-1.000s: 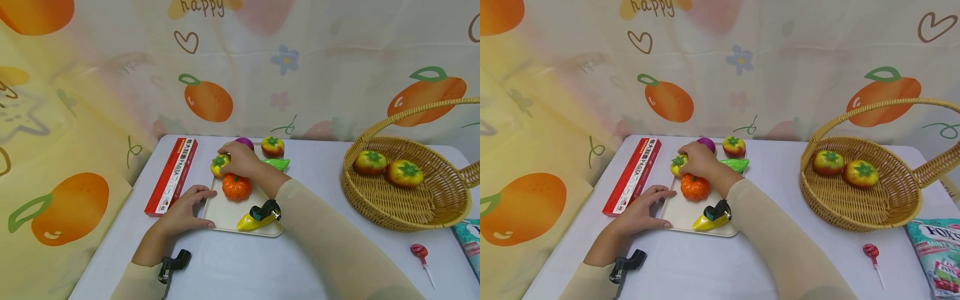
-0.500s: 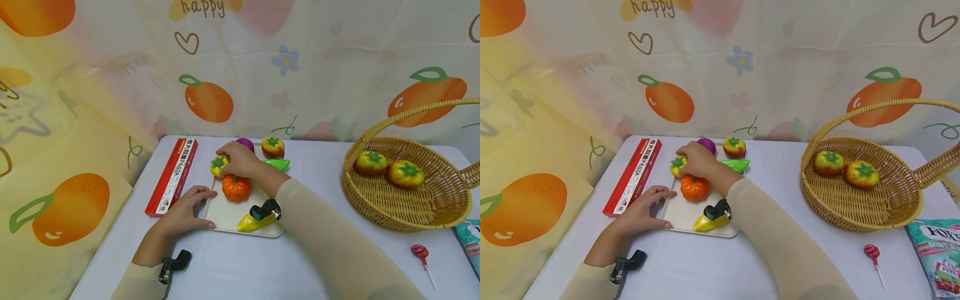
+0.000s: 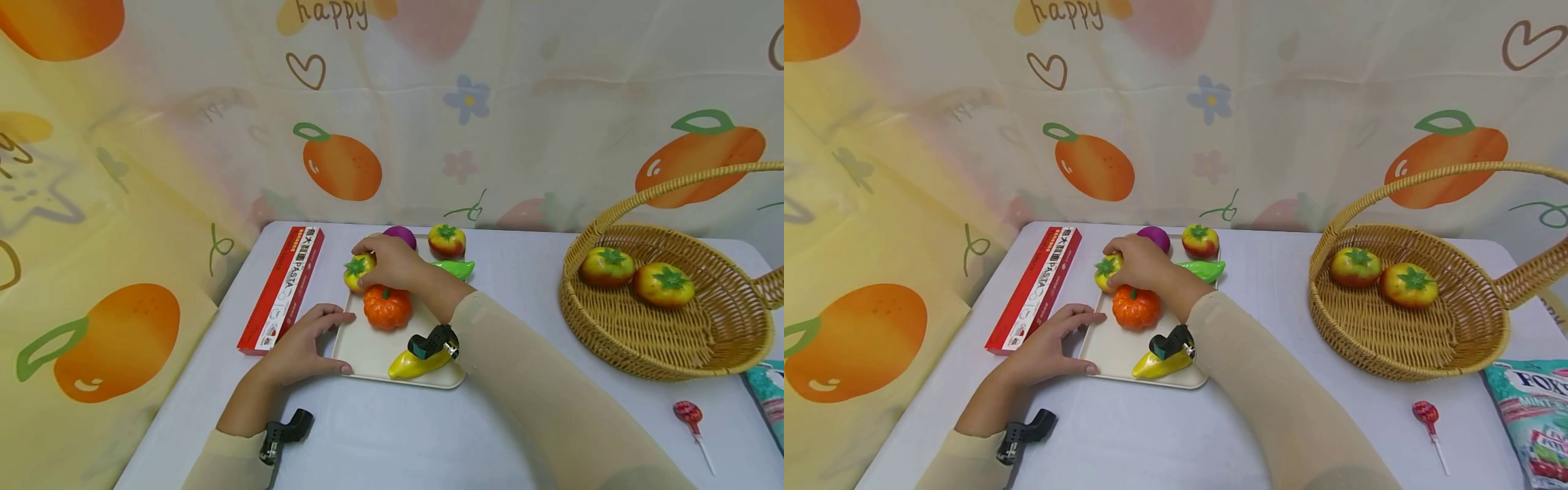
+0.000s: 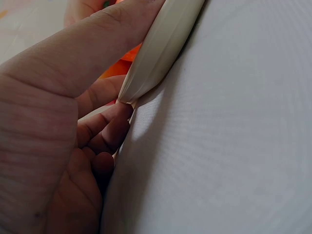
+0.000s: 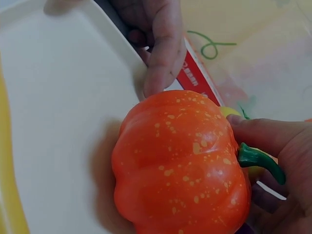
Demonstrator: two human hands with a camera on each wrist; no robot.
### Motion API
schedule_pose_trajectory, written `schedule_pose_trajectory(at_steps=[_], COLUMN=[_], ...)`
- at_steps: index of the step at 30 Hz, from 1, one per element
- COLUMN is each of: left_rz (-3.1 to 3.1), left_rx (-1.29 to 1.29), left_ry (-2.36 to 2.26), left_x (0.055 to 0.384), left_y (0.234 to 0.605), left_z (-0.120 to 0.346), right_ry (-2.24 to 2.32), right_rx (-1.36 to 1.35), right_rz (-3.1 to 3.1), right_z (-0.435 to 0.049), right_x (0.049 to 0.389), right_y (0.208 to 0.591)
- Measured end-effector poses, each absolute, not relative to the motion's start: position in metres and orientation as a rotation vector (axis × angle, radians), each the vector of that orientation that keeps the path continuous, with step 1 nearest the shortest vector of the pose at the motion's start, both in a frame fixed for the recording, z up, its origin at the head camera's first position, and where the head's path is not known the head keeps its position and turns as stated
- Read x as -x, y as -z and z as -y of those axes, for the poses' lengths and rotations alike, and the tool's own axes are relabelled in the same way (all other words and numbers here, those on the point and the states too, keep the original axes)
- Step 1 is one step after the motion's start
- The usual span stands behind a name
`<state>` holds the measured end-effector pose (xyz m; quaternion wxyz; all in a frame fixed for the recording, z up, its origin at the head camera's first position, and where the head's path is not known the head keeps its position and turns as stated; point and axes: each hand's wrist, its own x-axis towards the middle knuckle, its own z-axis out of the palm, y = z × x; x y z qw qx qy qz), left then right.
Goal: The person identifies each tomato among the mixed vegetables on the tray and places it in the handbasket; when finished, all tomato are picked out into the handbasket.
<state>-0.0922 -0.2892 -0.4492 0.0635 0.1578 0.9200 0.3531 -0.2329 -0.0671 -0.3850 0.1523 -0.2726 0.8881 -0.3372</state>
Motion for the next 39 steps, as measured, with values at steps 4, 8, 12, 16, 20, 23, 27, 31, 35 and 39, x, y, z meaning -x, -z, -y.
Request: schedule_pose_trajectory(at_steps=[4,8,12,16,20,23,27,31,35,39], left_rz=[-2.792,-2.793,-2.78,-2.774,-2.778,-2.783,-2.783,-2.779,-2.773,-2.772], left_rx=[-0.475,-0.476,-0.481,-0.48,-0.479,-0.489,-0.506,-0.509,-0.503,-0.499], left_ry=[-1.047,-1.057,-1.076,-1.068,-1.061,-1.063,-1.058,-1.058,-1.059,-1.056], left_x=[0.092,0.091,0.091,0.091,0.091,0.091,0.092,0.093,0.094,0.095], left_y=[0.45,0.451,0.45,0.45,0.448,0.448,0.449,0.45,0.449,0.449], left_z=[0.291,0.294,0.294,0.293,0.293,0.293,0.293,0.292,0.29,0.289], right_ry=[1.007,1.061,1.122,1.195,1.257,1.302,1.362,1.399,1.447,1.501], right_rx=[0.786,0.782,0.759,0.747,0.749,0.742,0.726,0.741,0.784,0.808], right_rz=[-2.517,-2.503,-2.484,-2.444,-2.41,-2.386,-2.355,-2.34,-2.324,-2.29], right_z=[0.067,0.066,0.063,0.057,0.051,0.046,0.037,0.026,0.015,0.005], right_x=[0.234,0.236,0.235,0.233,0.23,0.229,0.226,0.22,0.214,0.207], right_y=[0.384,0.381,0.376,0.372,0.369,0.367,0.364,0.359,0.353,0.347])
